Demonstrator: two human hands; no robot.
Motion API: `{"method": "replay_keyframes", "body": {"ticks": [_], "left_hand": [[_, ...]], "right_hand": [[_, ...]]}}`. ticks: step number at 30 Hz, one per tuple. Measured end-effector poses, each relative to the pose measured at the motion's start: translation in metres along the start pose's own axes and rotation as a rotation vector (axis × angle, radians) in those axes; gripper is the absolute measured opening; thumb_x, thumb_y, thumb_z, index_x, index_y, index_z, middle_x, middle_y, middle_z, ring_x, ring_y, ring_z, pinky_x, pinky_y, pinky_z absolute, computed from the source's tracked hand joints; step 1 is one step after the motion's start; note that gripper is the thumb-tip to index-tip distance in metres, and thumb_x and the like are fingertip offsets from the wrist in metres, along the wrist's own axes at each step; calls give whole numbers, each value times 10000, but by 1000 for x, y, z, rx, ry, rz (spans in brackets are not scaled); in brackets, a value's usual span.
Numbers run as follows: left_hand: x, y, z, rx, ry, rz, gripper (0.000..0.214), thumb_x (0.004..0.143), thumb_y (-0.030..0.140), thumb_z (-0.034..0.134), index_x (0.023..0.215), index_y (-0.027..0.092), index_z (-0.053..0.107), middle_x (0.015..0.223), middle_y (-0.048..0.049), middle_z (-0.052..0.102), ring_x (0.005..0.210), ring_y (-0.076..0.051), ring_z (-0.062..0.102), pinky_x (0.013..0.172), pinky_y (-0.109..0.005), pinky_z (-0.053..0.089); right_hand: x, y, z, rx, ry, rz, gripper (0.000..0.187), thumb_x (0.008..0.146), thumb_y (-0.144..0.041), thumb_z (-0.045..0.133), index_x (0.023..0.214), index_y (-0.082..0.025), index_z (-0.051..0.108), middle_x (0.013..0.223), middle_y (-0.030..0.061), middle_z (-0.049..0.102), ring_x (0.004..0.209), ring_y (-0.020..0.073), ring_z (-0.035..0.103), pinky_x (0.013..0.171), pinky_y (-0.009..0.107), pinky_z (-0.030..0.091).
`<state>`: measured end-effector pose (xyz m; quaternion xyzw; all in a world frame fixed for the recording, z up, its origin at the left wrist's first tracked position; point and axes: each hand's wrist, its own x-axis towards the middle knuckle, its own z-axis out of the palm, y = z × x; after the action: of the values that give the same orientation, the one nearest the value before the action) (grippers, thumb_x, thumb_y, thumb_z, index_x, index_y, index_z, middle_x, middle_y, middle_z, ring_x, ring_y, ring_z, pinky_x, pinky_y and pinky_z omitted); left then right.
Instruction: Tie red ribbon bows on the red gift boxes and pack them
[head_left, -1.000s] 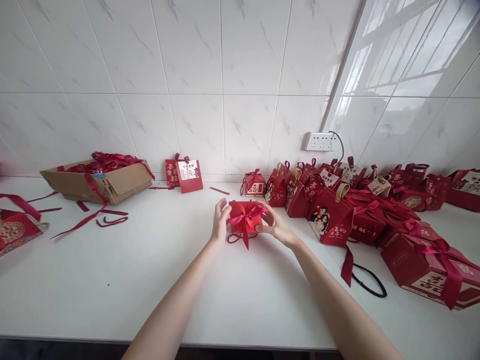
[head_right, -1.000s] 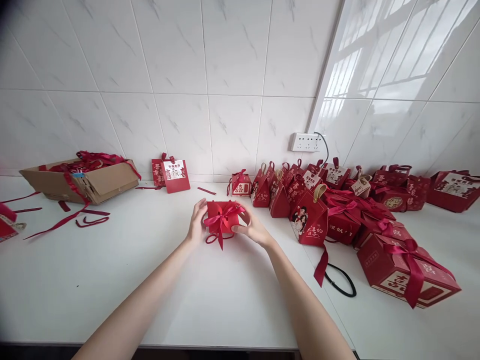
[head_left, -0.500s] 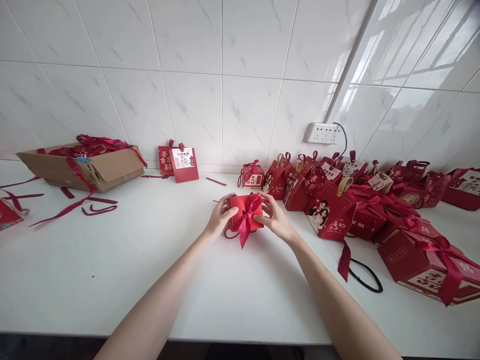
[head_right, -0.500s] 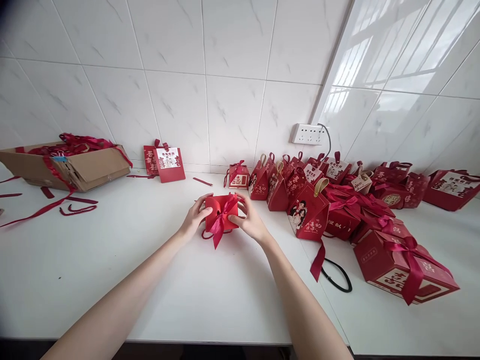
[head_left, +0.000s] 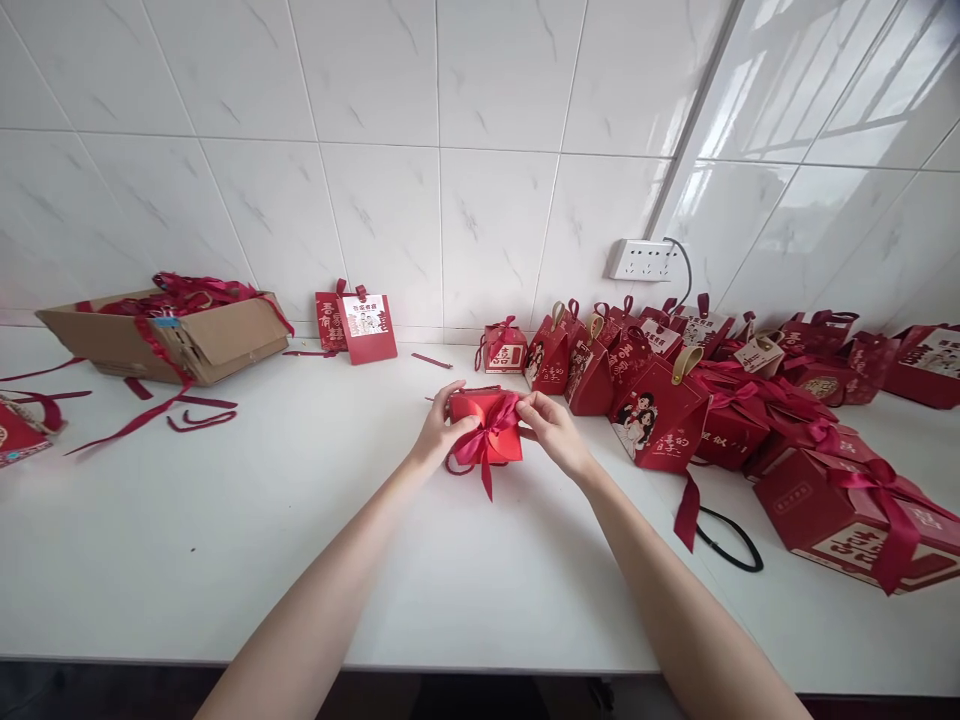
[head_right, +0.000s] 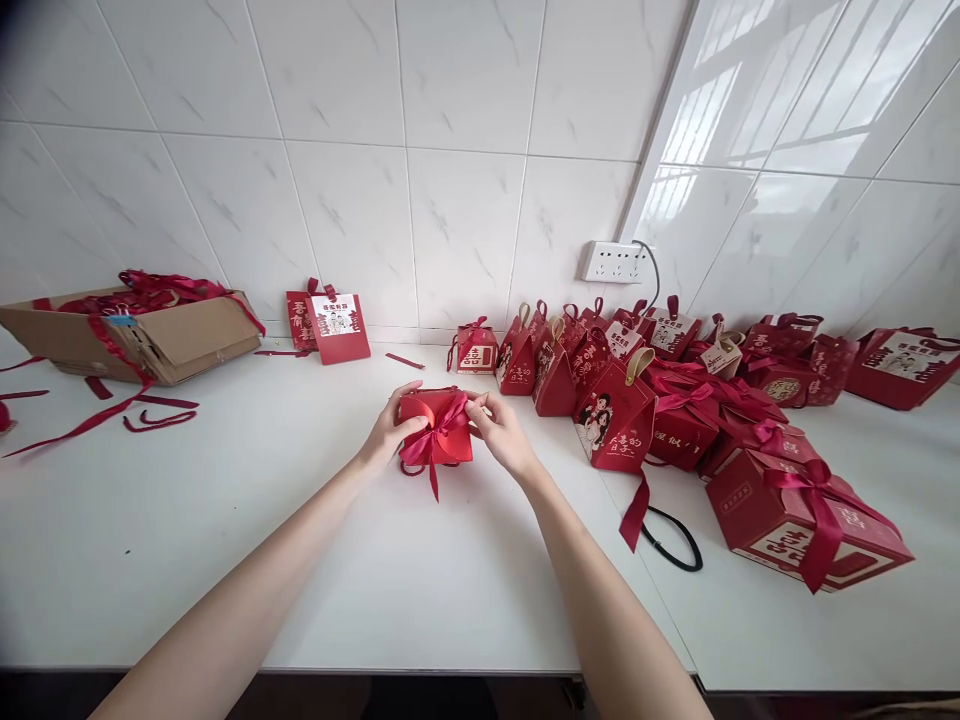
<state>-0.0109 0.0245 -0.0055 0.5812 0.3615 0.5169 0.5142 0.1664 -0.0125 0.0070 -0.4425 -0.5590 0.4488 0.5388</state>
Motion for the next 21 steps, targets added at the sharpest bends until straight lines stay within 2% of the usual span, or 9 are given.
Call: {"method": "replay_keyframes", "body": {"ticks": [2,5,9,12,15,21], "left_hand": [[-1,2,3,-17,38,-11,657,572,343,703,1174,210,476,1039,-57,590,949,-232,590,847,-375,467],[-1,5,7,8,97,-21,661,573,349,726,1162,200,466,1033,-68,582,963,-244,592,856,-387,472],[1,5,8,61,138,-4,551,566,316,747,1044,194,500,1082,-74,555,981,-236,582,873,-383,467],[3,4,7,80,172,-19,512,579,316,753,999,201,483,1064,-60,546,950,-217,586,854,-373,476],[4,2,6,93,164,-28,579,550,313,788,1019,213,464,1041,-50,548,922,-204,589,833,-361,481],[4,-4,7,87,181,37,562,516,261,807,979,209,493,1020,-53,549,913,-196,578,832,-347,472]], "right_hand": [[1,2,2,-13,-38,-13,502,650,-670,623,708,-201,451,881,30,599,822,170,601,838,411,510],[1,3,2,-65,-65,-53,441,693,-612,626,726,-197,478,856,35,597,866,188,609,855,417,502],[-1,-4,-2,-115,-58,-56,402,715,-546,641,686,-182,474,925,51,595,916,194,605,867,423,511],[-4,-14,-6,-153,-27,10,414,680,-541,671,656,-174,481,889,46,587,840,179,614,797,407,556],[-8,-24,-11,-248,-18,22,359,686,-491,679,661,-174,513,774,20,581,811,181,626,758,374,567],[-15,-39,-19,-509,-65,107,255,705,-346,668,624,-182,490,618,-4,610,680,171,642,556,264,504]]}}
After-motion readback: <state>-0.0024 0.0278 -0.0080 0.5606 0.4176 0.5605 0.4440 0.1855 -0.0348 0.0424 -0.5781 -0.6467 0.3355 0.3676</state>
